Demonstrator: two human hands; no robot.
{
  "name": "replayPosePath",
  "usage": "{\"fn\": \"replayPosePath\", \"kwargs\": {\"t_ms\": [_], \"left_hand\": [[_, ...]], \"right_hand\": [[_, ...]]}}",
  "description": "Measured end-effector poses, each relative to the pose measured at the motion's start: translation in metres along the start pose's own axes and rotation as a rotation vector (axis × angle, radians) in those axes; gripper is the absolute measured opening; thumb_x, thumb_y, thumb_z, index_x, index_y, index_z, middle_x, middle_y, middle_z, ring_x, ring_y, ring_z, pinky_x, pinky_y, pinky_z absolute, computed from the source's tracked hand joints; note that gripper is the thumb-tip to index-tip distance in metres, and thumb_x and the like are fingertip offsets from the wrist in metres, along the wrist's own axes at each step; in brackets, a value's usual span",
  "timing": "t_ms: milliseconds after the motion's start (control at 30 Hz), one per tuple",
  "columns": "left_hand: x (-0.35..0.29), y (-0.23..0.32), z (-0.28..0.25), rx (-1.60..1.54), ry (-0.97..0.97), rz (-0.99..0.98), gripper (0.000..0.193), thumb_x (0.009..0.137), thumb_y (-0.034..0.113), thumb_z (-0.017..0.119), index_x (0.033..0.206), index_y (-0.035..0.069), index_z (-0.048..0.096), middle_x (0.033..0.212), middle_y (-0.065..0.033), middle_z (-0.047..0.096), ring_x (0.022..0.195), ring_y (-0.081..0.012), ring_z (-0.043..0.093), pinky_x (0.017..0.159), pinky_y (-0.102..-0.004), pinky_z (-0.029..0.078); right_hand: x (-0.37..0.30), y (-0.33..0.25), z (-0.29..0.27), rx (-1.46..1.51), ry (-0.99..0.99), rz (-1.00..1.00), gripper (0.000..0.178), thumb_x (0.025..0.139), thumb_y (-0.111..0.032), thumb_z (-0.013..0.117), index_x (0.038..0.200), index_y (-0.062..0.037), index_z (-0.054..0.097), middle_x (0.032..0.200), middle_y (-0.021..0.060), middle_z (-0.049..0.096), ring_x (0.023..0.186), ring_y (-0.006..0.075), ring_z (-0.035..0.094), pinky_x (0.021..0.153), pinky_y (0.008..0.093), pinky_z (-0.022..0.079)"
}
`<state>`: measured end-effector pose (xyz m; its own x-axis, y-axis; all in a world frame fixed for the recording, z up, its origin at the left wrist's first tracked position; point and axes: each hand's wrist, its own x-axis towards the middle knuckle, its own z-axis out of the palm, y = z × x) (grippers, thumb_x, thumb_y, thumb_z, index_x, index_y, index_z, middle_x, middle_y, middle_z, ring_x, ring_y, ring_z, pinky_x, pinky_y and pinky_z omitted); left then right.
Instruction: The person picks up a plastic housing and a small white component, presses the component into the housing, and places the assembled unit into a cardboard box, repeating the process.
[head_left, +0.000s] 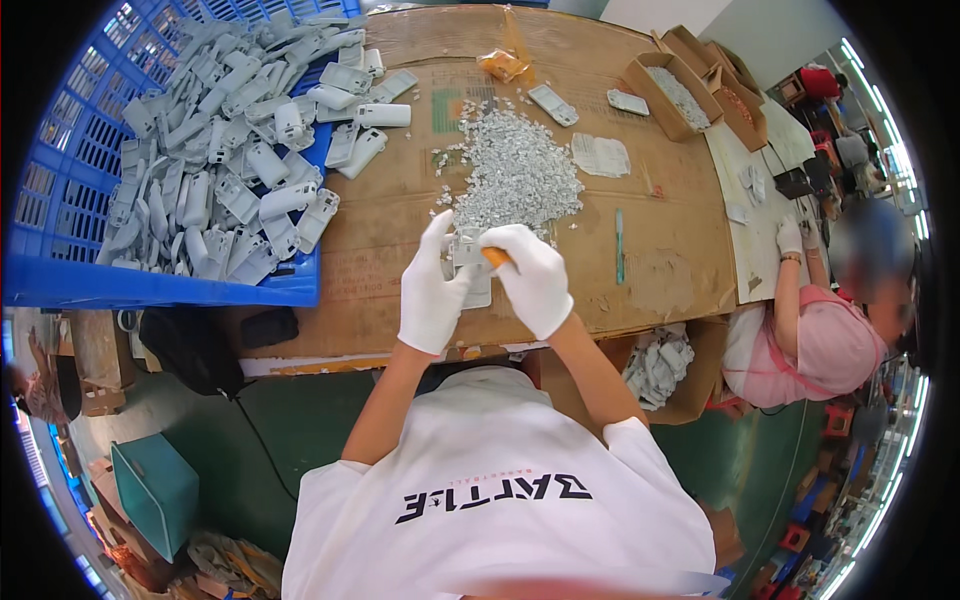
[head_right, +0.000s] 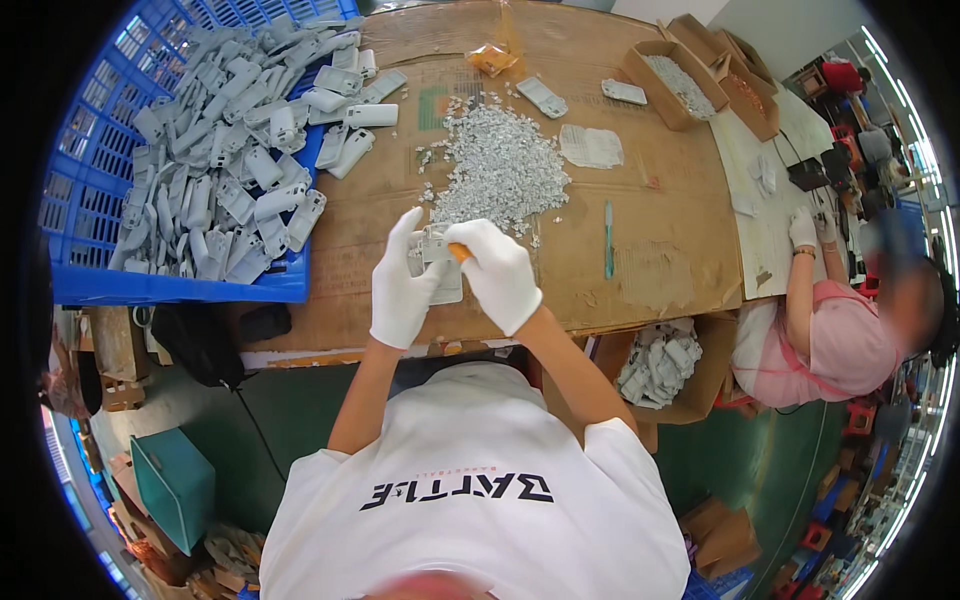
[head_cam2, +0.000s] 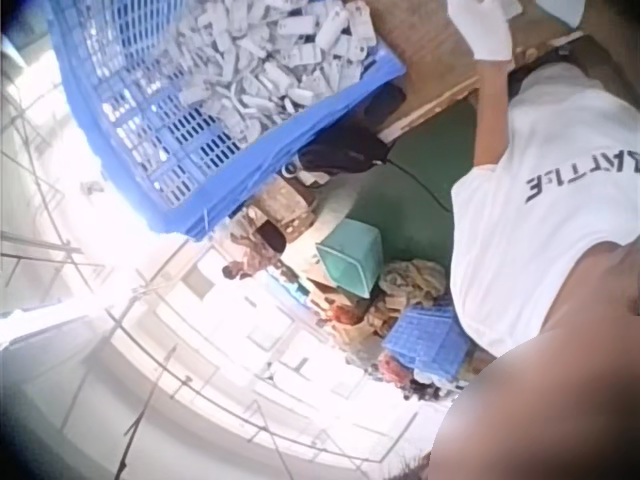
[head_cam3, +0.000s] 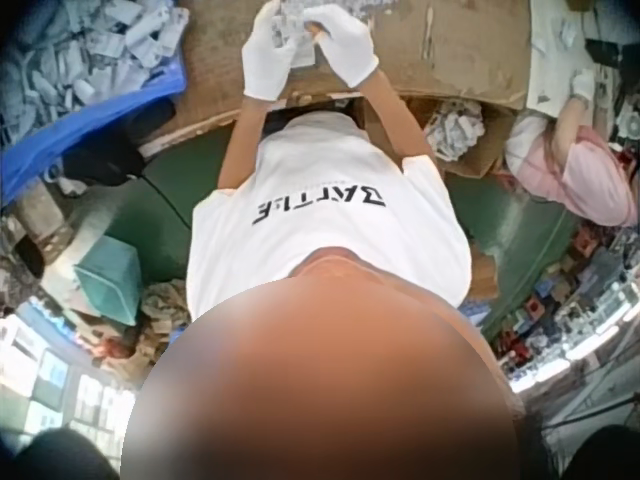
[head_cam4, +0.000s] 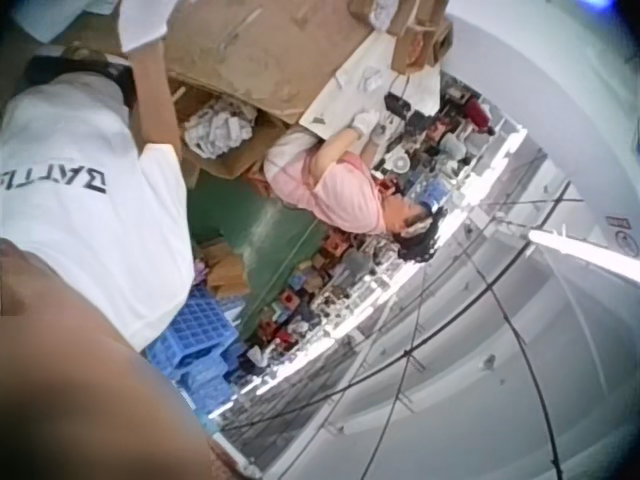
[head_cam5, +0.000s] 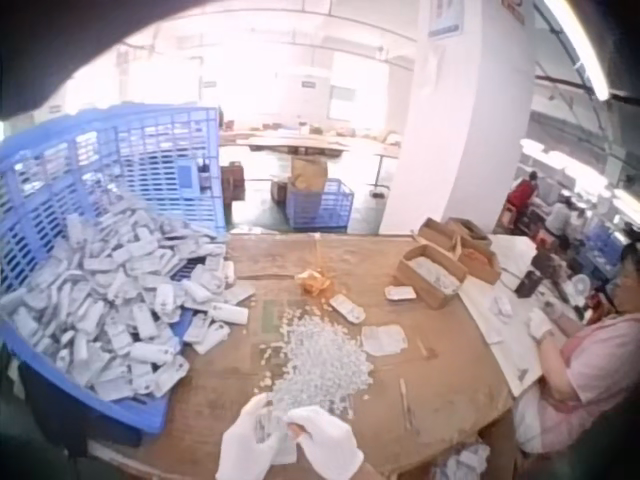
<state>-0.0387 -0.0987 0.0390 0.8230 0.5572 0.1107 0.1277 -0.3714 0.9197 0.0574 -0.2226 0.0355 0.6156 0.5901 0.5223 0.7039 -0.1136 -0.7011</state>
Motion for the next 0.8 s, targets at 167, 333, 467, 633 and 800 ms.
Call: {"fn": "replayPosePath", "kwargs": {"t_ms": [167,333,467,633,800], "left_hand": [[-0.014,-0.012,0.005,0.14,0.048,0.144,0.045,0.088,0.004,0.063,0.132,0.008,0.051,0.111,-0.0161,0.063,0.093,-0.0363,0.066,0.079,-0.0407,0.055],[-0.02,-0.008,0.009,0.12,0.137,0.133,0.031,0.089,0.004,0.061,0.119,0.008,0.053,0.109,-0.0183,0.063,0.093,-0.0417,0.064,0.075,-0.0461,0.055],[-0.031,-0.014,0.005,0.114,0.173,0.148,0.032,0.087,0.004,0.064,0.117,0.009,0.054,0.103,-0.0183,0.066,0.089,-0.0408,0.066,0.074,-0.0455,0.055],[-0.067,-0.014,-0.018,0.066,-0.011,0.013,0.032,0.084,0.006,0.068,0.113,0.01,0.055,0.096,-0.0176,0.067,0.087,-0.0383,0.067,0.073,-0.0428,0.055],[-0.128,-0.011,-0.027,0.051,-0.193,-0.162,0.035,0.083,0.008,0.07,0.113,0.01,0.053,0.093,-0.0163,0.067,0.086,-0.0352,0.068,0.073,-0.0407,0.055]], "right_hand": [[-0.01,-0.014,0.014,-0.072,-0.014,0.003,0.03,0.077,0.008,0.067,0.104,-0.0048,0.07,0.094,0.0118,0.07,0.085,0.0265,0.07,0.073,0.0323,0.056],[-0.016,-0.017,0.018,-0.101,-0.082,0.034,0.033,0.072,0.004,0.067,0.103,-0.008,0.067,0.094,0.0081,0.066,0.086,0.0295,0.065,0.076,0.0372,0.054],[-0.018,-0.029,0.023,-0.2,-0.074,-0.011,0.031,0.07,0.005,0.067,0.098,-0.0069,0.066,0.094,0.0095,0.061,0.09,0.031,0.061,0.08,0.0386,0.052],[-0.04,-0.048,0.014,-0.018,-0.184,0.447,0.025,0.081,-0.003,0.073,0.102,-0.0029,0.061,0.092,0.0111,0.065,0.084,0.023,0.065,0.078,0.0342,0.053],[-0.095,-0.076,0.001,0.033,-0.435,0.647,0.025,0.083,-0.009,0.076,0.106,-0.0003,0.07,0.092,0.0116,0.071,0.083,0.0146,0.068,0.074,0.029,0.054]]}}
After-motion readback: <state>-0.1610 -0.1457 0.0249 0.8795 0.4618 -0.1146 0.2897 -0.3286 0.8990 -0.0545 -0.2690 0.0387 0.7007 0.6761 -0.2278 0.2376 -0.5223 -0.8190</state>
